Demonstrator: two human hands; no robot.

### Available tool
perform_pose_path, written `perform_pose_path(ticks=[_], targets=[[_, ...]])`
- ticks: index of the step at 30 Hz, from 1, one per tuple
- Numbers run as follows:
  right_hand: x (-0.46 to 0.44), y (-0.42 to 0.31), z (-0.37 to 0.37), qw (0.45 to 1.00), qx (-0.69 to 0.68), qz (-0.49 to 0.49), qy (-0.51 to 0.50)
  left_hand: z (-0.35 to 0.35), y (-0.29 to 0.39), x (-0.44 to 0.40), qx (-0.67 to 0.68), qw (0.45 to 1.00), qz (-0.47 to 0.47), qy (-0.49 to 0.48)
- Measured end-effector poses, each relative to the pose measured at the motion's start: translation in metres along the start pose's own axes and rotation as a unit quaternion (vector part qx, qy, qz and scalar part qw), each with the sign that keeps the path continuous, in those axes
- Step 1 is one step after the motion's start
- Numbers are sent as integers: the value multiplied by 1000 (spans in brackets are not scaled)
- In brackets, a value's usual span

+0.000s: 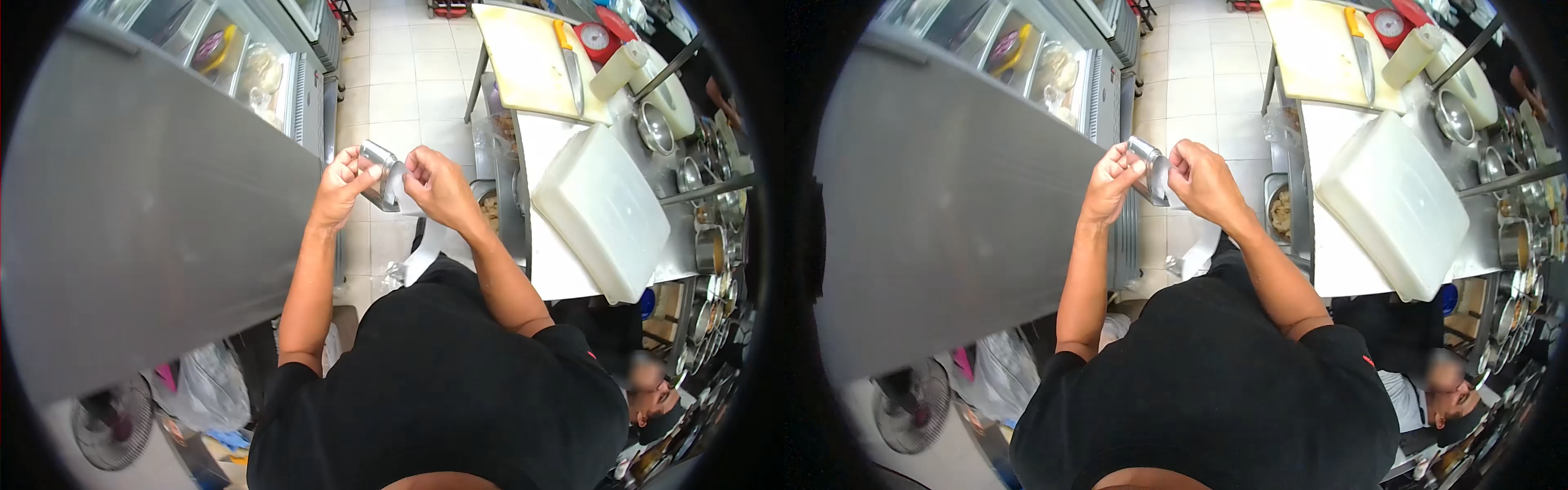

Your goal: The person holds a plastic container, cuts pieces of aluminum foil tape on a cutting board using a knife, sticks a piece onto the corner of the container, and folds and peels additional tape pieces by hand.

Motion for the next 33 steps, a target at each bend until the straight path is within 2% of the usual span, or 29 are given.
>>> perform_pose_path(ticks=[1, 3, 5, 7, 11, 13, 14, 17, 21, 25, 26, 28, 31, 32, 33], targets=[[-18, 11, -1, 1000, -8, -12, 7, 6, 1, -19, -12, 1000, 5, 7], [-53, 26, -1, 995, 71, 32, 57, 17, 8, -57, -29, 999, 23, 13], [-82, 33, 3, 995, 69, 31, 67, 23, 17, -90, -80, 996, 42, -12], [-109, 44, 3, 991, -79, -79, -67, 28, 30, -118, -90, 993, 62, -39], [-144, 62, 9, 976, -162, -80, -120, 41, 39, -167, -32, 990, 111, -76], [-152, 59, 16, 938, -262, -130, -186, 42, 40, -193, -9, 986, 130, -101], [-157, 67, 14, 934, -275, -130, -188, 43, 38, -206, -3, 982, 137, -128], [-162, 79, 25, 928, -290, -178, -153, 38, 34, -245, 26, 972, 162, -169], [-167, 87, 37, 964, -162, -200, -60, 29, 28, -293, 9, 954, 199, -222], [-171, 99, 45, 955, -181, -227, 59, 8, 22, -331, -52, 915, 256, -307], [-172, 96, 50, 953, -177, -231, 78, 4, 20, -340, -33, 911, 263, -316], [-177, 85, 52, 936, -255, -226, 82, -7, 19, -354, 1, 907, 265, -328], [-174, 89, 43, 943, -206, -213, 148, -21, 14, -366, 26, 892, 277, -356], [-173, 93, 42, 931, -185, -237, 205, -23, 12, -369, 26, 887, 283, -363], [-173, 92, 41, 929, -185, -241, 214, -24, 8, -372, -3, 889, 289, -355]])
Point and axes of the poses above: each hand's wrist, its own x-axis away from the middle knuckle, its own z-axis out of the back of the hand, y = z × x, the point moved 3 cm from there along -x, towards the middle knuckle, and after that the axes turned 12 degrees about x, right-handed, at the moved point
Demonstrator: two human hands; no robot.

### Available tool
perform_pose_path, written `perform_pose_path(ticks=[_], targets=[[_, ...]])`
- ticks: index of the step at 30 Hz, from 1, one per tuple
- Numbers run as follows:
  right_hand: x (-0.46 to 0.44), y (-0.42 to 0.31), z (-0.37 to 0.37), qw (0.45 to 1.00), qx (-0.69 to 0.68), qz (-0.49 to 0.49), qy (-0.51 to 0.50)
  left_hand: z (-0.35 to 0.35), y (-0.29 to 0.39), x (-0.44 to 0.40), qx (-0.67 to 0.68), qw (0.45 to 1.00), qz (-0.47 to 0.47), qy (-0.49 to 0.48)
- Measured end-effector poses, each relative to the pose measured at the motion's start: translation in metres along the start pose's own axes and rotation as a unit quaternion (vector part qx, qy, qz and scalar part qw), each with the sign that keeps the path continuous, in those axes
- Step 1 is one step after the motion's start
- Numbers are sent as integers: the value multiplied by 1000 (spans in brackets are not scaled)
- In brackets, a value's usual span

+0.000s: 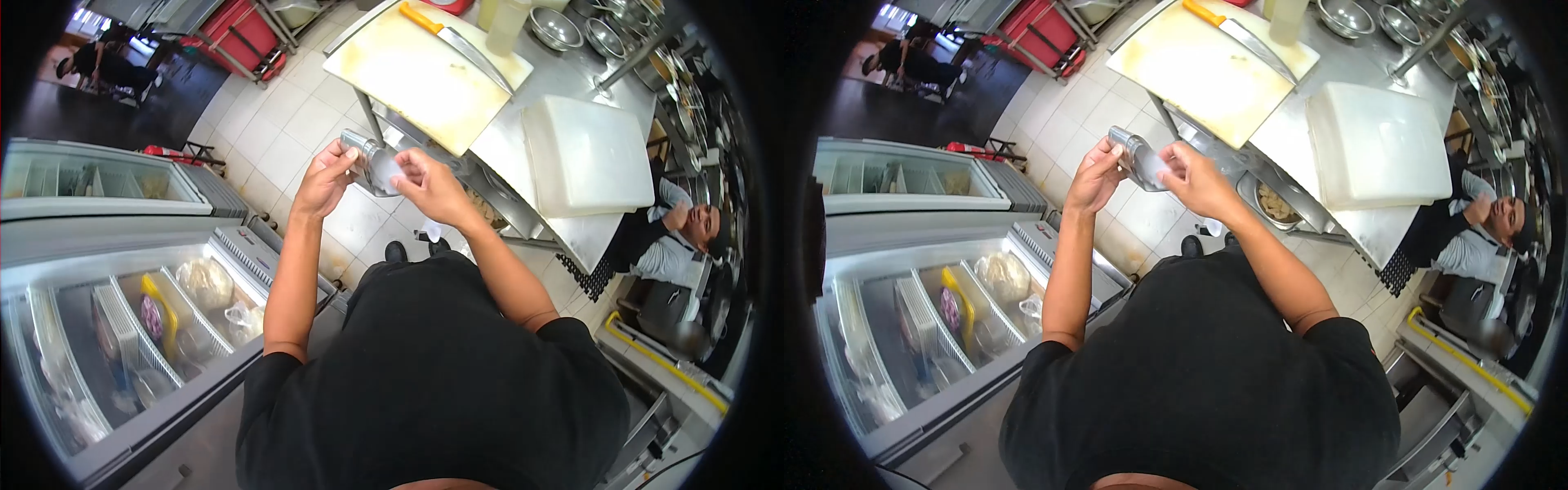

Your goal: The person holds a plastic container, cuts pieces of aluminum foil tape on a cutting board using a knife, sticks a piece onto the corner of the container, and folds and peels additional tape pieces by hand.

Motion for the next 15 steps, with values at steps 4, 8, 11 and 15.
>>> perform_pose_path(ticks=[4, 8, 11, 15], targets=[[10, -10, 16, 935, 237, 72, 254, -13, 0, -9, -134, 988, 46, 61], [19, -4, 22, 955, 208, 10, 211, -13, -12, -18, -138, 989, 44, 36], [21, 9, 24, 994, 61, -38, 87, -24, -19, -20, -69, 996, 55, -11], [36, -8, 32, 991, -129, -42, -13, -33, -20, -24, -43, 995, 63, -61]])
Point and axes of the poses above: each hand's wrist, its own x-axis away from the middle knuckle, its own z-axis out of the back of the hand, y = z × x, the point moved 3 cm from there along -x, towards the middle knuckle, and after that the axes turned 12 degrees about x, right-handed, at the moved point
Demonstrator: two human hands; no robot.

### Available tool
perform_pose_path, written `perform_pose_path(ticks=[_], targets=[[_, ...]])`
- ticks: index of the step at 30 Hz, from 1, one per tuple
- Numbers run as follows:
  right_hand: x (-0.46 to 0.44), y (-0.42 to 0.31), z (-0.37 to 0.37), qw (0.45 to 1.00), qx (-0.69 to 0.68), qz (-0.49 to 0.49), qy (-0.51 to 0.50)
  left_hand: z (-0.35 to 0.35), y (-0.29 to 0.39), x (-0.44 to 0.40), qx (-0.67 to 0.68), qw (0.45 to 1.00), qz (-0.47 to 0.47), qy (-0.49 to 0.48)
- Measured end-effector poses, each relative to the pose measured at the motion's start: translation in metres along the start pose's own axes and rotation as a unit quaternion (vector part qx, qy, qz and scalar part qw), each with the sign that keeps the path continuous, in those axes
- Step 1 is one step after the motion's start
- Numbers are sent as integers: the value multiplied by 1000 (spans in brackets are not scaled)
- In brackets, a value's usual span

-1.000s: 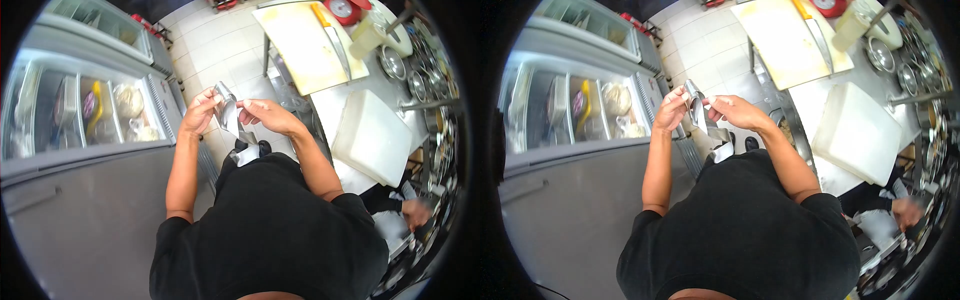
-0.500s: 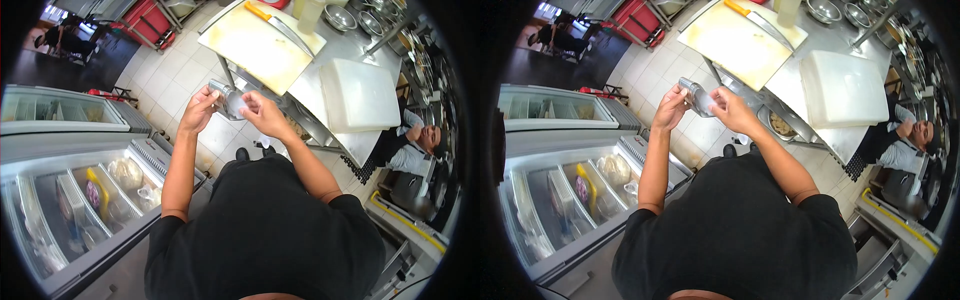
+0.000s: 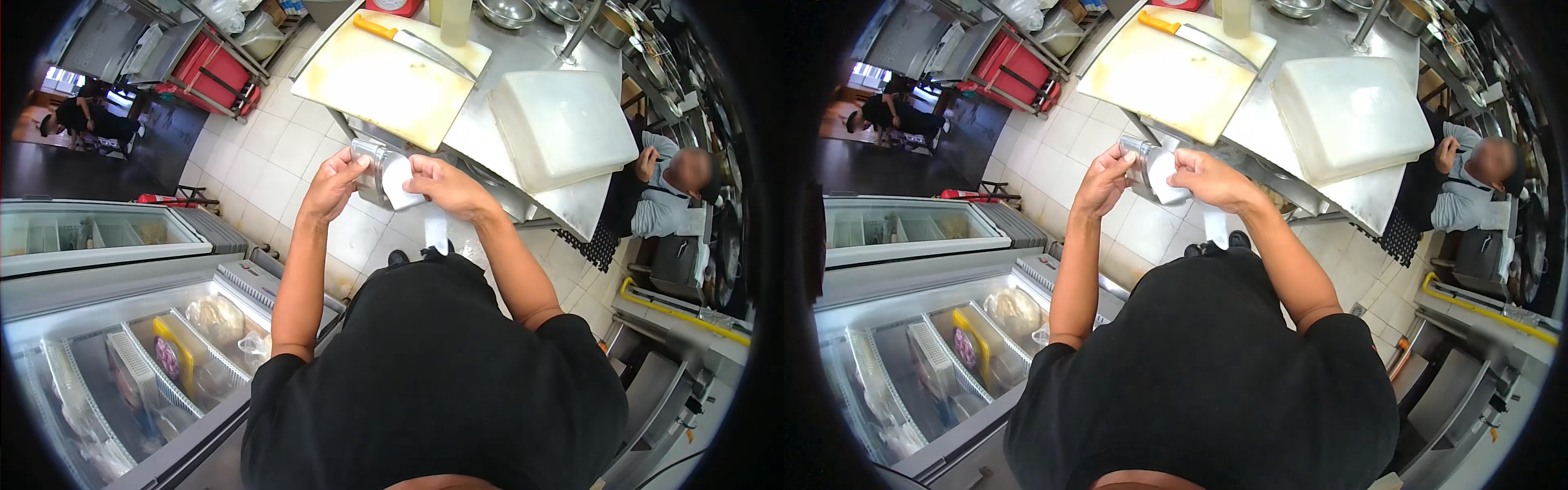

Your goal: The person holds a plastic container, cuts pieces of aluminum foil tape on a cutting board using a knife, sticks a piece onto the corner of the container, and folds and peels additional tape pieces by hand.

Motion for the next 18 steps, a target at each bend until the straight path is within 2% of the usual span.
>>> perform_pose_path(ticks=[5, 7, 11, 12, 13, 14, 15, 18], targets=[[4, 13, 11, 1000, 3, 18, -8, -6, 0, -2, -79, 997, -5, -12], [6, 8, 15, 1000, -1, 14, -15, -9, -2, -7, 7, 1000, -2, -25], [5, 9, 21, 997, 33, 43, -53, -27, -1, -9, 78, 996, 31, -41], [3, 4, 22, 998, 35, 45, -27, -26, -1, -12, 91, 994, 52, -45], [0, 2, 30, 996, 94, 6, 5, -24, -1, -17, 103, 991, 73, -51], [-3, 0, 38, 987, 155, 27, 35, -20, -3, -22, 120, 990, 68, -37], [-11, 5, 45, 981, 178, 54, 58, -25, 0, -24, 137, 985, 81, -67], [-19, -2, 60, 987, 153, 9, 46, -26, -1, -34, 169, 980, 104, -30]])
Point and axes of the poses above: each hand's wrist, its own x-axis away from the middle knuckle, its own z-axis out of the back of the hand, y = z × x, the point moved 3 cm from there along -x, towards the middle knuckle, and after that the axes turned 12 degrees about x, right-handed, at the moved point
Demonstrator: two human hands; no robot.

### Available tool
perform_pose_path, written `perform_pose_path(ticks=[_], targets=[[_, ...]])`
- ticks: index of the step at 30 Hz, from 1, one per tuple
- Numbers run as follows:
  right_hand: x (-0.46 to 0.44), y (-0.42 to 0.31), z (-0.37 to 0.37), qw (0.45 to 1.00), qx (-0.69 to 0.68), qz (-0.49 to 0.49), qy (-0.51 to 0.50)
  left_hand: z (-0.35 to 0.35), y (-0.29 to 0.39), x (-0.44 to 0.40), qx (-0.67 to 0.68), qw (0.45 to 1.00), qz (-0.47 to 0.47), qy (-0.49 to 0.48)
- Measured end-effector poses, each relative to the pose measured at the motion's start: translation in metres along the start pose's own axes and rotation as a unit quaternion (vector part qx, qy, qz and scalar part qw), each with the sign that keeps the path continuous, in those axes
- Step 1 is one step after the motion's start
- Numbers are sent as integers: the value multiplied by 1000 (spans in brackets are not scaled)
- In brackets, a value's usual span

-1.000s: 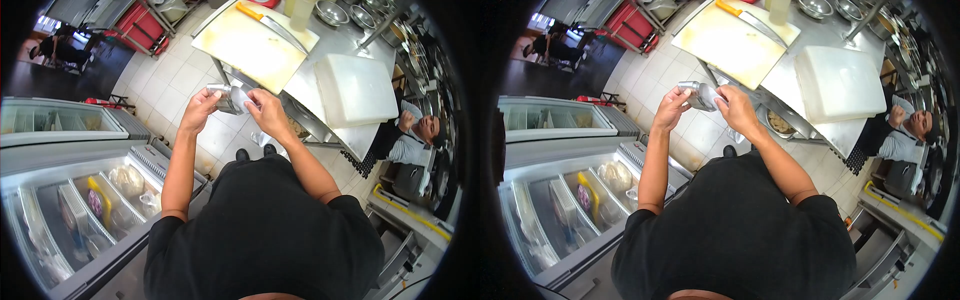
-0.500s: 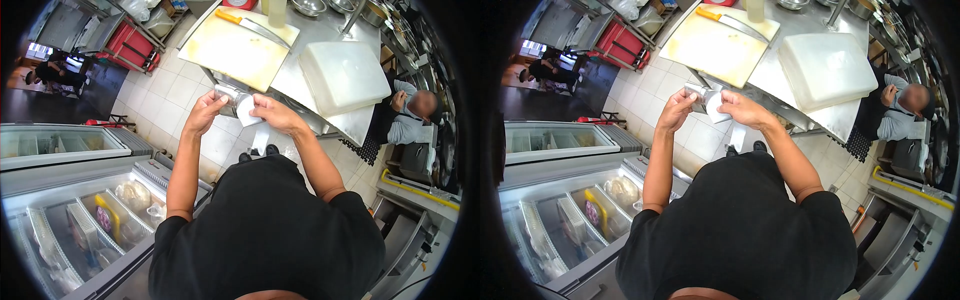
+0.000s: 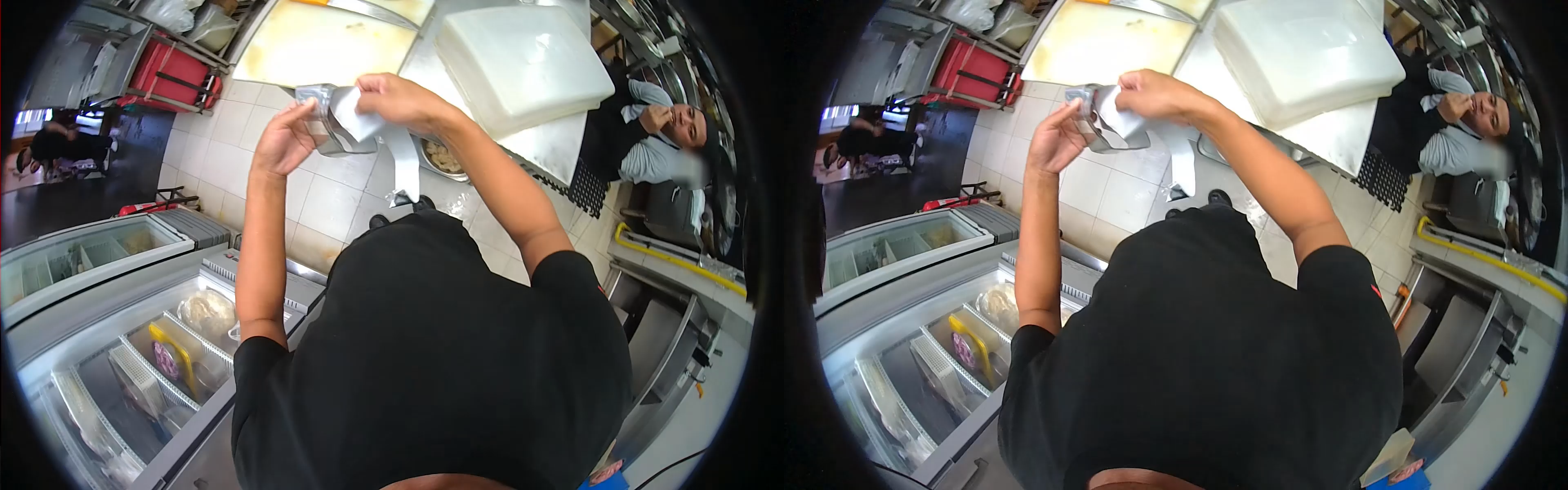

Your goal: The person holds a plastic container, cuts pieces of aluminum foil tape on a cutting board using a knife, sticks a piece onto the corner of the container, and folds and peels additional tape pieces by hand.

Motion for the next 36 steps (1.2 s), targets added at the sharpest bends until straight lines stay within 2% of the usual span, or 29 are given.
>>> perform_pose_path(ticks=[2, 4, 5, 7, 9, 12, 13, 14, 15, 17, 18, 21, 24, 26, 27, 29, 30, 31, 34, 36], targets=[[-6, 2, 9, 999, -28, -22, -10, -6, 4, -6, -8, 1000, -14, 15], [-11, 8, 12, 990, -142, -21, -12, -16, 2, -7, -34, 999, -10, 14], [-12, 8, 11, 990, -140, -21, -5, -20, 1, -8, -60, 998, -9, 14], [-7, 9, 4, 959, -278, -33, -36, -8, -5, -9, -27, 999, -4, 17], [-7, 21, -4, 986, -156, 34, -41, -10, -13, -11, -20, 1000, 7, 10], [21, 5, 1, 984, -169, -8, -56, -8, -20, -8, -70, 997, 15, 21], [24, 6, 4, 997, -76, -27, -21, 1, -20, -13, -72, 997, 18, 15], [24, 6, 6, 999, 16, -44, 9, 1, -23, -14, -46, 998, 24, -33], [23, 6, 6, 999, 15, -40, 4, 2, -22, -11, -21, 997, 27, -76], [24, 7, 12, 964, 253, 10, 79, 2, -28, -7, -36, 998, -6, -47], [26, 10, 12, 971, 224, 17, 80, -1, -27, -4, -55, 998, -27, -32], [31, 4, 16, 982, 167, 67, 50, 9, -21, -3, -86, 994, -16, -62], [30, -2, 20, 988, 108, 105, -23, 11, -19, -1, -115, 987, -40, -104], [34, -15, 23, 997, 15, 61, -47, 15, -16, 3, -132, 982, -48, -128], [37, -26, 24, 996, 17, 64, -52, 16, -15, 8, -155, 981, -23, -118], [40, -38, 26, 996, -31, -35, -79, 10, -14, 14, -178, 978, -1, -109], [32, -28, 26, 996, 44, -31, -68, 3, -14, 18, -221, 969, -3, -109], [28, -26, 26, 996, 47, -29, -69, -2, -13, 21, -264, 958, -4, -109], [19, -29, 26, 987, 116, -21, -106, 15, -11, 25, -292, 949, 5, -119], [16, -33, 25, 972, 181, -35, -149, -3, -7, 33, -322, 940, 3, -111]])
Point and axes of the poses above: each hand's wrist, its own x-axis away from the middle knuckle, its own z-axis out of the back of the hand, y = z × x, the point moved 3 cm from there along -x, towards the middle knuckle, and after that the axes turned 12 degrees about x, right-handed, at the moved point
